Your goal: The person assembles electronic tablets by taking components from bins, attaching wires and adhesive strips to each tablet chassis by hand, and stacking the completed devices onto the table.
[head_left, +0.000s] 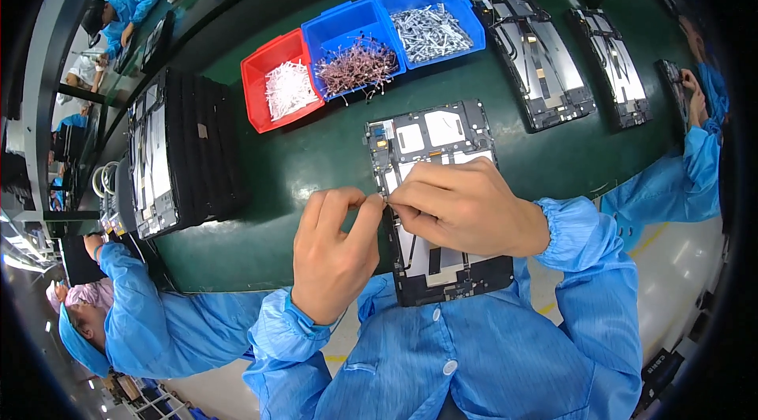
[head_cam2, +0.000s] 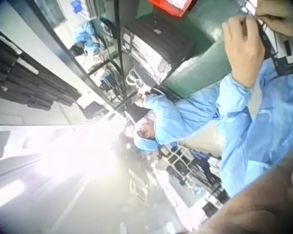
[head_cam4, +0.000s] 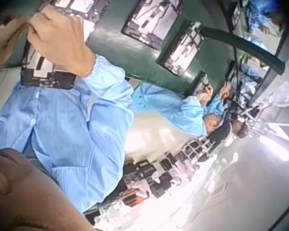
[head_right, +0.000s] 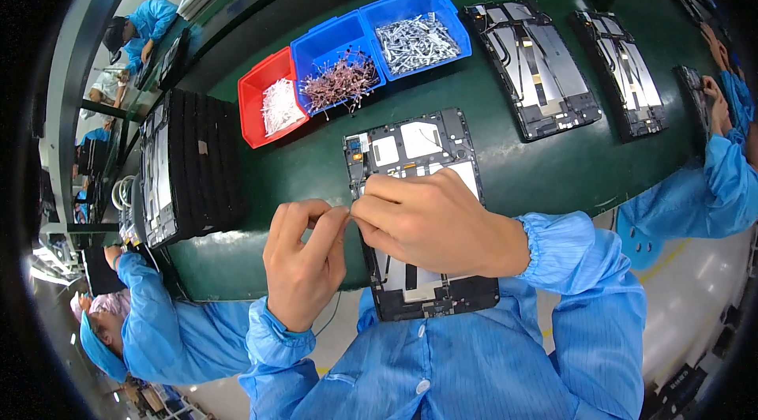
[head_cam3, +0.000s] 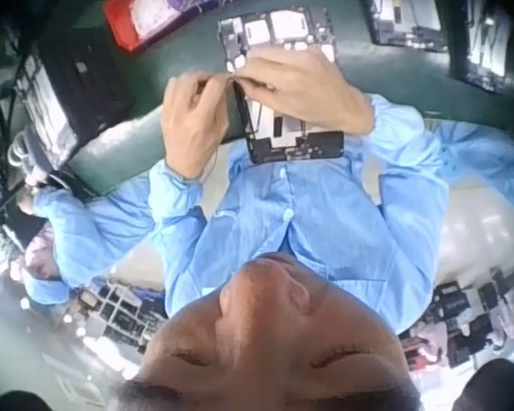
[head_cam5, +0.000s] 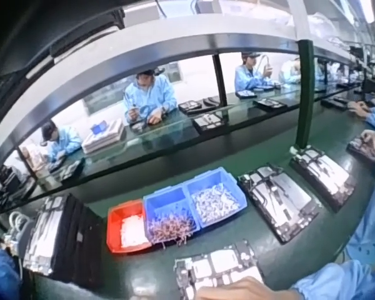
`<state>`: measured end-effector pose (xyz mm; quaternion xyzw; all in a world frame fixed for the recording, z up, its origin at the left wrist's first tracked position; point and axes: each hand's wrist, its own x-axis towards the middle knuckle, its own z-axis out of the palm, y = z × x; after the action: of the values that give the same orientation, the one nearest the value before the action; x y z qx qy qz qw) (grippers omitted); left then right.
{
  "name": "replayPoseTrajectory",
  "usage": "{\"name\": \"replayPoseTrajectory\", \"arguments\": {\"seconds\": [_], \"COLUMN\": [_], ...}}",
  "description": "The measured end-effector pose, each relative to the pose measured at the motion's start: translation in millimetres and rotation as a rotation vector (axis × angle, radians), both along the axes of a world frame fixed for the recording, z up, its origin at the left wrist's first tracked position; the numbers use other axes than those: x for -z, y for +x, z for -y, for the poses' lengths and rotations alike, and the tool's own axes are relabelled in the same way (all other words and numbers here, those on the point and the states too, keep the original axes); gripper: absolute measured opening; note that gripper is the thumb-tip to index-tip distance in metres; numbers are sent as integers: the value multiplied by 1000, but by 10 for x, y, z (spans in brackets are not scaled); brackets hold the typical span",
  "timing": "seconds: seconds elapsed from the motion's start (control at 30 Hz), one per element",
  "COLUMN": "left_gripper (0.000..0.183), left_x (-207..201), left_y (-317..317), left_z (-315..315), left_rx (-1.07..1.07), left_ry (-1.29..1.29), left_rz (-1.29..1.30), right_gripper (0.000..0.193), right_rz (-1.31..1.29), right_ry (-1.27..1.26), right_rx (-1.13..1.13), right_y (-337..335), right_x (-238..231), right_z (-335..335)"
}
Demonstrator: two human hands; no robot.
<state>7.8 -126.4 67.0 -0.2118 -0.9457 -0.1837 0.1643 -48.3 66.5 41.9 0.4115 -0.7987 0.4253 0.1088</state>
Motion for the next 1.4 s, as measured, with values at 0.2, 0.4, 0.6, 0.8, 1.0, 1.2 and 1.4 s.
{"name": "replayPoseTrajectory", "arguments": {"seconds": [0.2, 0.4, 0.6, 0.8, 1.0, 1.2, 1.4], "left_gripper": [35, 25, 15, 10, 9, 9, 9], "left_x": [92, 477, 536, 527, 516, 522, 521], "left_y": [-190, -334, -381, -418, -447, -419, -357], "left_z": [88, 310, 289, 285, 285, 249, 170], "left_rx": [-106, -189, -153, -176, -177, -180, -221], "left_ry": [90, 1105, 1182, 1151, 1113, 1095, 1065], "left_rz": [162, 837, 926, 936, 937, 886, 802], "right_gripper": [9, 7, 9, 10, 10, 14, 13], "right_rz": [145, 167, 110, 91, 84, 76, 60], "right_ry": [-32, -33, 66, 79, 66, 66, 56], "right_rx": [-4, -6, 13, 1, 9, 3, 11], "right_y": [-240, -293, -286, -289, -286, -287, -287], "right_x": [148, 266, 292, 305, 315, 319, 311], "right_z": [51, 111, 103, 97, 88, 87, 91]}}
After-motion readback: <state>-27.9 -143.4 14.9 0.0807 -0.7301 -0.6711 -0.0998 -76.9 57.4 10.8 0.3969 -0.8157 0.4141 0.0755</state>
